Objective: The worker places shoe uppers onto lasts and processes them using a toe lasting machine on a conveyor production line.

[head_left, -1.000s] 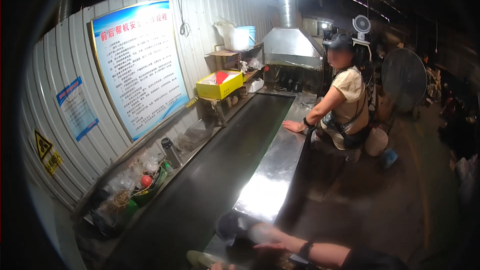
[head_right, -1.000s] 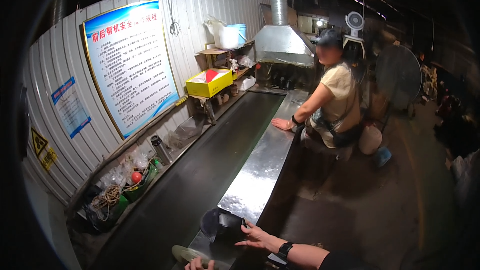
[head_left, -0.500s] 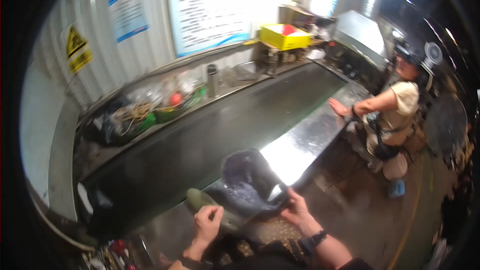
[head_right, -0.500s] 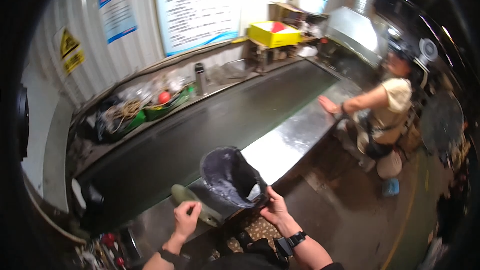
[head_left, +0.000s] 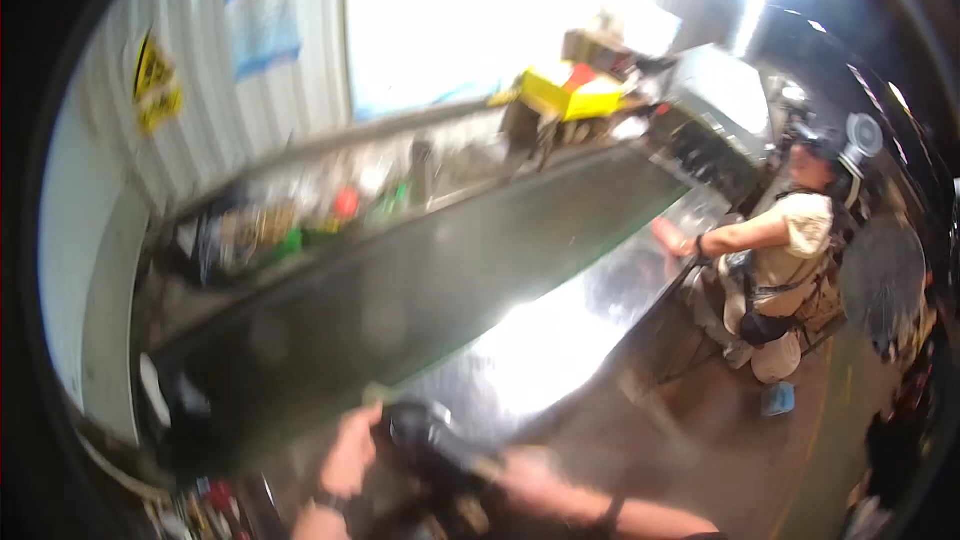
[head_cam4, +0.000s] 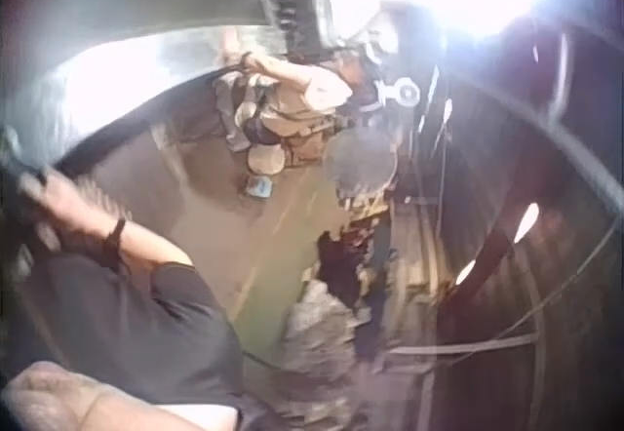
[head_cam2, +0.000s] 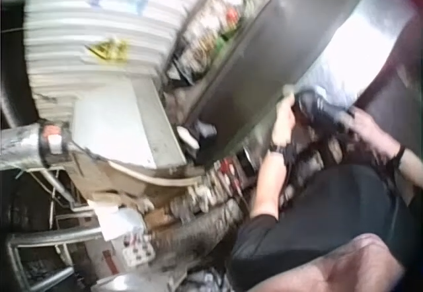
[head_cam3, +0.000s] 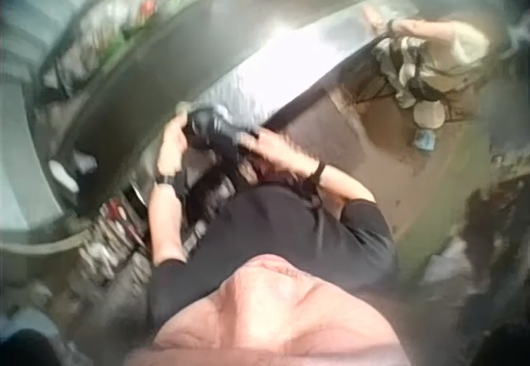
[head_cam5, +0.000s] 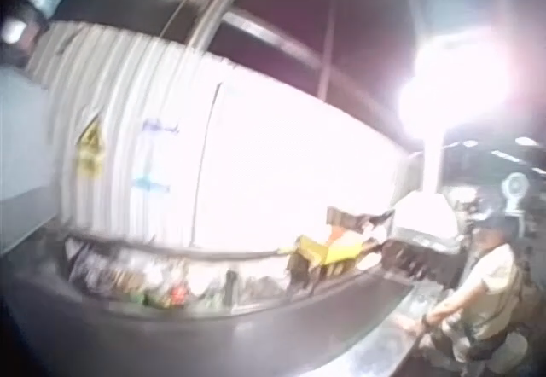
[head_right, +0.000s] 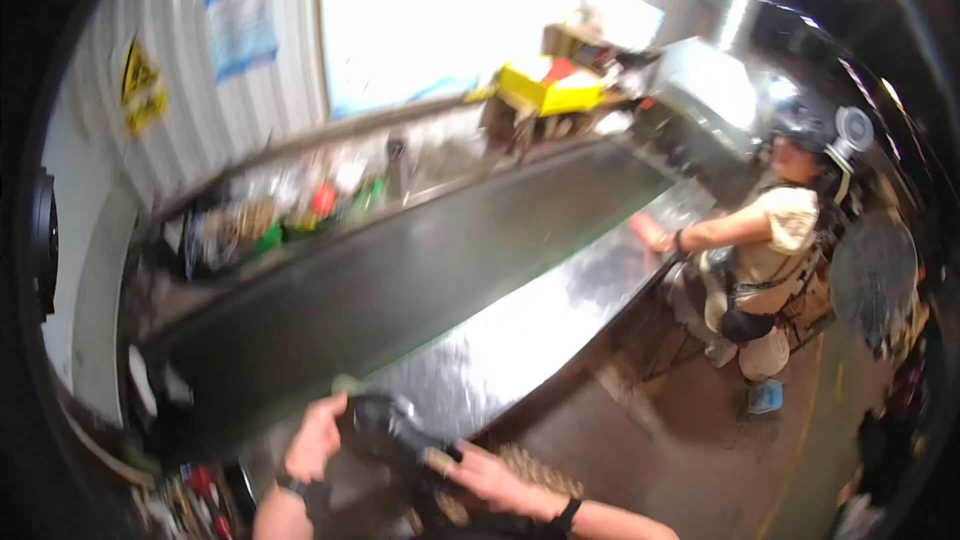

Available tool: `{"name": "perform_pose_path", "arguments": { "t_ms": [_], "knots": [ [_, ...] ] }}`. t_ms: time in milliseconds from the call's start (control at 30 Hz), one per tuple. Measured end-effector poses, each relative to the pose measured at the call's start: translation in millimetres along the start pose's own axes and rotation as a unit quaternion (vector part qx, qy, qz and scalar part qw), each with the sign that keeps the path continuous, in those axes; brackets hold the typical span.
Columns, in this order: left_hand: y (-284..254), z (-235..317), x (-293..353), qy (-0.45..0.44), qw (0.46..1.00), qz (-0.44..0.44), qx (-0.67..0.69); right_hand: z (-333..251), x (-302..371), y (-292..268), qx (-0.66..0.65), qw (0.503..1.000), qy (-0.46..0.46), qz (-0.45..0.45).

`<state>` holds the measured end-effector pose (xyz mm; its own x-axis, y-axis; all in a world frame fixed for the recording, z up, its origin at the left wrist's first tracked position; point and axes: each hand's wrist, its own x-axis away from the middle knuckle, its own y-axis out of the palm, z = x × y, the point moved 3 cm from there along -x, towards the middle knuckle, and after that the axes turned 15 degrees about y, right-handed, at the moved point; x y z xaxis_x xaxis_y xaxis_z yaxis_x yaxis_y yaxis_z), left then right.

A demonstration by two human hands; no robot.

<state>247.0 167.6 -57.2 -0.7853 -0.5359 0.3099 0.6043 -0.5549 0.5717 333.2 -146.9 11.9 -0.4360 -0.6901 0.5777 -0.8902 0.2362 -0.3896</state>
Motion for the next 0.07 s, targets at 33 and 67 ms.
{"name": "perform_pose_path", "arguments": {
  "t_ms": [33, 67],
  "knots": [
    [-31.9, -8.1, -17.8, 0.159, 0.967, 0.080, -0.181, -36.5, 8.5, 5.2, -0.160, 0.986, 0.044, -0.033],
    [7.4, 16.1, -69.5, 0.183, 0.964, 0.027, -0.189, -45.8, -5.1, -21.0, -0.174, 0.984, 0.016, 0.017]
  ]
}}
